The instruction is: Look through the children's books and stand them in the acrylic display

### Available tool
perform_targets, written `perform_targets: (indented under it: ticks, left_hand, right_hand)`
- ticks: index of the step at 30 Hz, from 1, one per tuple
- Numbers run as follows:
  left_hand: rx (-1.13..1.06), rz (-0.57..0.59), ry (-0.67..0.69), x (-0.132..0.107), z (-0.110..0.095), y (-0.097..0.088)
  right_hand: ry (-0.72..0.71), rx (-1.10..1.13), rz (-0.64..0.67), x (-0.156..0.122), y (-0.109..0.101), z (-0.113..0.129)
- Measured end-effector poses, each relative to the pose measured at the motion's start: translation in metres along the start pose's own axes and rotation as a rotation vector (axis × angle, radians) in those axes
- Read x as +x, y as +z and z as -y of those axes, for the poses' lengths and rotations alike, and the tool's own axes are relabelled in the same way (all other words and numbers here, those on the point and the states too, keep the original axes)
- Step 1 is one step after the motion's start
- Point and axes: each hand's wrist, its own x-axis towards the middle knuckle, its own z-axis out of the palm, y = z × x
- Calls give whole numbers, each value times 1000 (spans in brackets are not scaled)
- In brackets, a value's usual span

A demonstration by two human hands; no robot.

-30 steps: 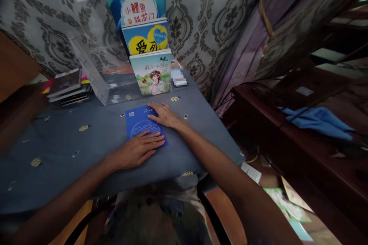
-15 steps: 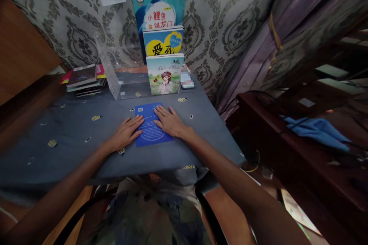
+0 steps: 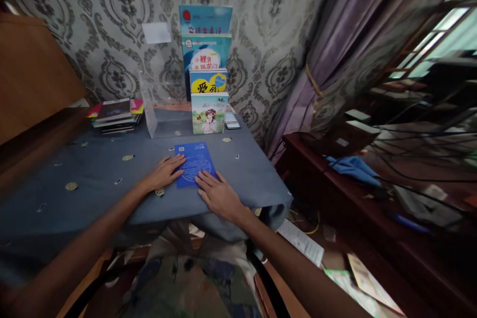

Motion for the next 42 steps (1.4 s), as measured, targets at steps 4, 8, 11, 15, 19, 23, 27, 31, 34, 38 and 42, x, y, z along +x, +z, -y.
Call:
perform_targets:
  ticks: [4, 8, 11, 15, 19, 23, 27, 31, 34, 38, 42]
  left_hand:
    - [29, -1, -75, 23, 23, -3]
    - [76, -39, -123, 42, 34, -5]
    - [108, -64, -84, 38, 23, 1]
    - [110, -26, 99, 17, -8, 14]
    - [65, 31, 179, 11, -28, 19]
    - [15, 87, 155, 31, -31, 16]
    - [14, 118, 93, 69, -32, 14]
    - [25, 117, 34, 104, -29, 16]
    - [26, 107, 15, 120, -24, 16]
    - [30, 97, 11, 123, -22, 17]
    - [42, 77, 67, 103, -28, 24]
  right_hand:
    - [5, -5, -28, 2, -1, 3]
    - [8, -7, -35, 2, -4, 3]
    - [22, -3, -27, 1, -5, 4]
    - [25, -7, -16, 1, -4, 3]
    - [23, -9, -29, 1, -3, 3]
    - [12, -3, -44, 1, -3, 4]
    - [16, 2, -43, 1, -3, 3]
    - [32, 18, -32, 1, -3, 2]
    - [43, 31, -17, 0, -4, 3]
    - [50, 46, -24, 0, -6, 3]
    - [55, 53, -34, 0, -3, 2]
